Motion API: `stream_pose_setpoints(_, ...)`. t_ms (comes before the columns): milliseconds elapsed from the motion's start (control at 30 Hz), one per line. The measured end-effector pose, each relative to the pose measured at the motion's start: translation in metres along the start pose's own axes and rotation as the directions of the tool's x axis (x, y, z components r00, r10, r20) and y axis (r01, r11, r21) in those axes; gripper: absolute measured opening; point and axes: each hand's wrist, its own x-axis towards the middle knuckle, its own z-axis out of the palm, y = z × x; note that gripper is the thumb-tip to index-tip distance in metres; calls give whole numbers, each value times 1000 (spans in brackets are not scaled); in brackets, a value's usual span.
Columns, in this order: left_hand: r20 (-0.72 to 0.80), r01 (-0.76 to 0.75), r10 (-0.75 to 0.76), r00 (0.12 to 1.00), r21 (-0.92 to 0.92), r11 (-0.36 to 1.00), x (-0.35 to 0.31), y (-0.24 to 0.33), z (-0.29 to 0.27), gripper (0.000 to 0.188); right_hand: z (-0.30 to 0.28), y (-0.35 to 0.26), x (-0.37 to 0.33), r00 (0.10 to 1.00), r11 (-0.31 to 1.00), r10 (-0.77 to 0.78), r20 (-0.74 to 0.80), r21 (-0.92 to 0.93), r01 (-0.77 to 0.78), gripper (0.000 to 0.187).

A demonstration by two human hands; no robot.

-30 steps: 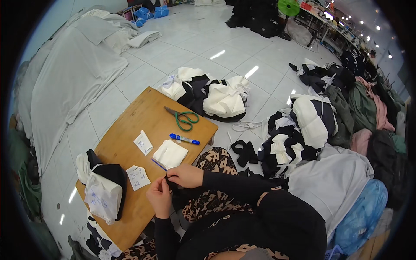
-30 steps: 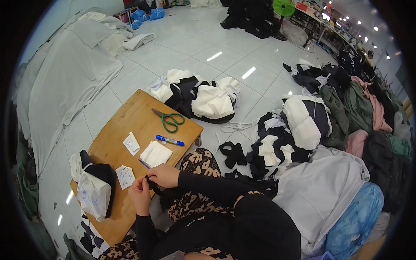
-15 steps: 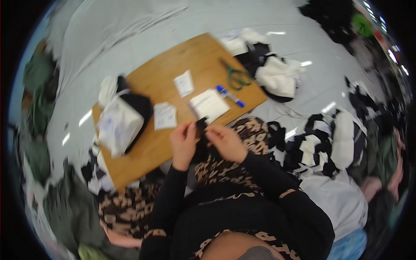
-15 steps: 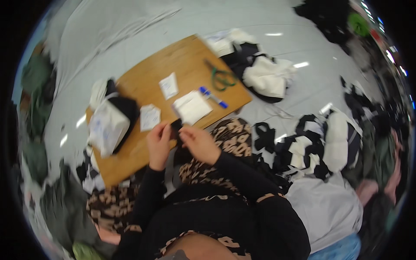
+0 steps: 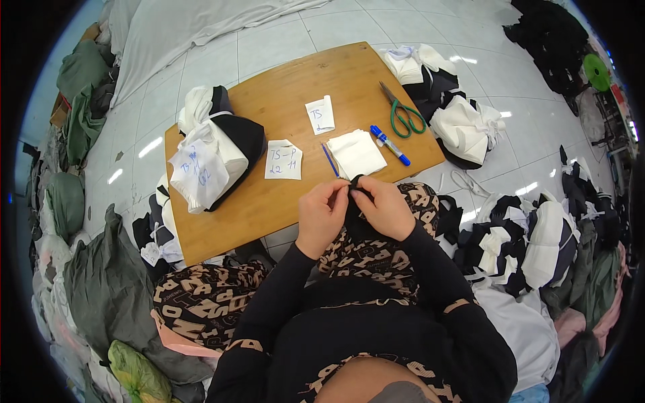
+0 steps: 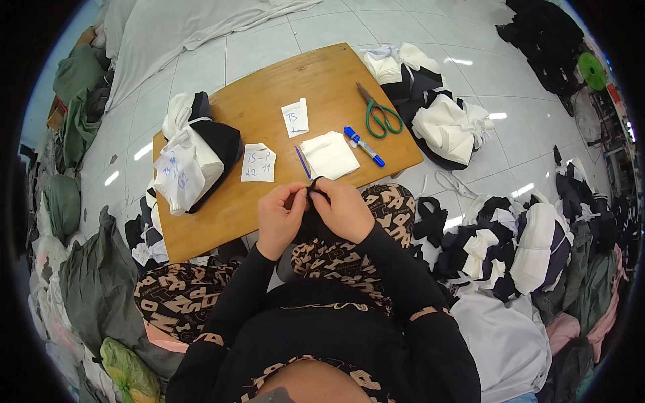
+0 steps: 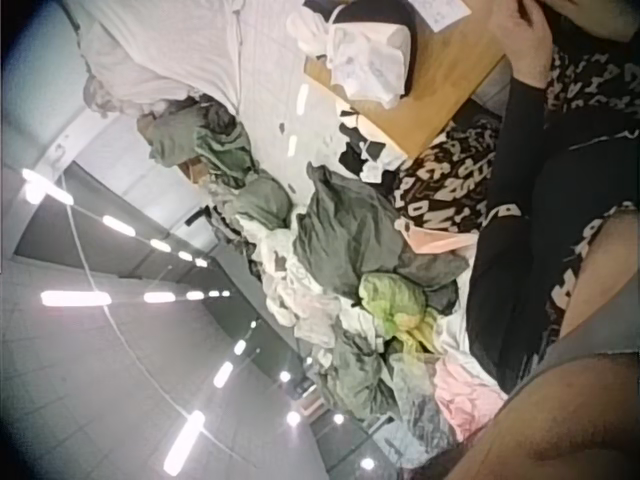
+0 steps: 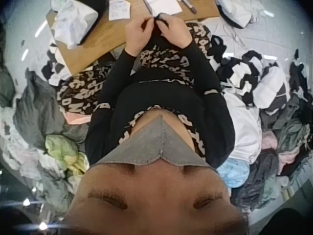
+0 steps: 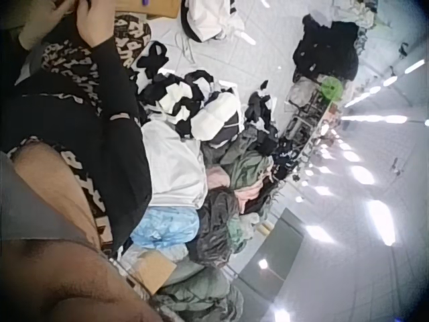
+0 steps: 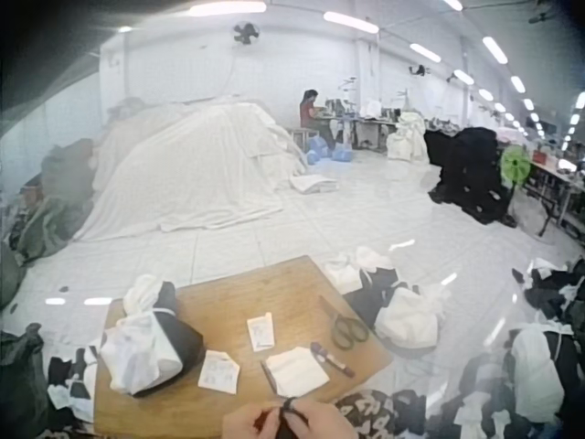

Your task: Labeling textile pieces with a marker and organizing them on a workspace in a garment factory.

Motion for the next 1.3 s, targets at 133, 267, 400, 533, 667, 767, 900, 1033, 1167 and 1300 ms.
stream_pose_setpoints(133,42,182,-178,983,-322,929,0,-6,1,10,1,5,0,995,980,-82,-54,177,91,14)
stream_pose_setpoints(267,43,80,-73,996,-187,979,2,-11,1,10,2,2,1,993,983,-108,-50,147,114,13)
stream_pose_setpoints(400,-109,-75,87,990,104,992,4,-8,5,11,18,13,9,997,978,-50,-54,200,60,13)
stream_pose_setpoints(533,-182,-37,65,981,154,987,7,-24,5,10,40,11,10,983,985,-100,-151,121,119,13)
stream_pose_setpoints(667,-258,136,-122,959,40,990,13,-35,-2,11,39,-2,-6,975,973,-195,-107,104,206,11)
stream_pose_setpoints(767,-172,267,-282,944,-106,958,14,-34,-8,14,35,-3,-21,998,923,-47,-38,381,58,14)
stream_pose_setpoints(900,227,465,-482,846,-757,460,11,-15,-9,16,34,14,-13,974,663,224,-26,737,-133,18)
stream_pose_setpoints(1033,304,487,-453,838,-790,372,9,4,-7,21,30,18,-8,973,667,211,-90,741,-76,17)
stream_pose_setpoints(1167,258,442,-362,896,-592,674,5,-4,-4,16,31,19,-7,989,828,60,-138,560,28,18)
stream_pose_setpoints(1300,77,228,-215,974,-306,924,3,-13,1,17,15,15,0,997,958,26,66,283,-43,26)
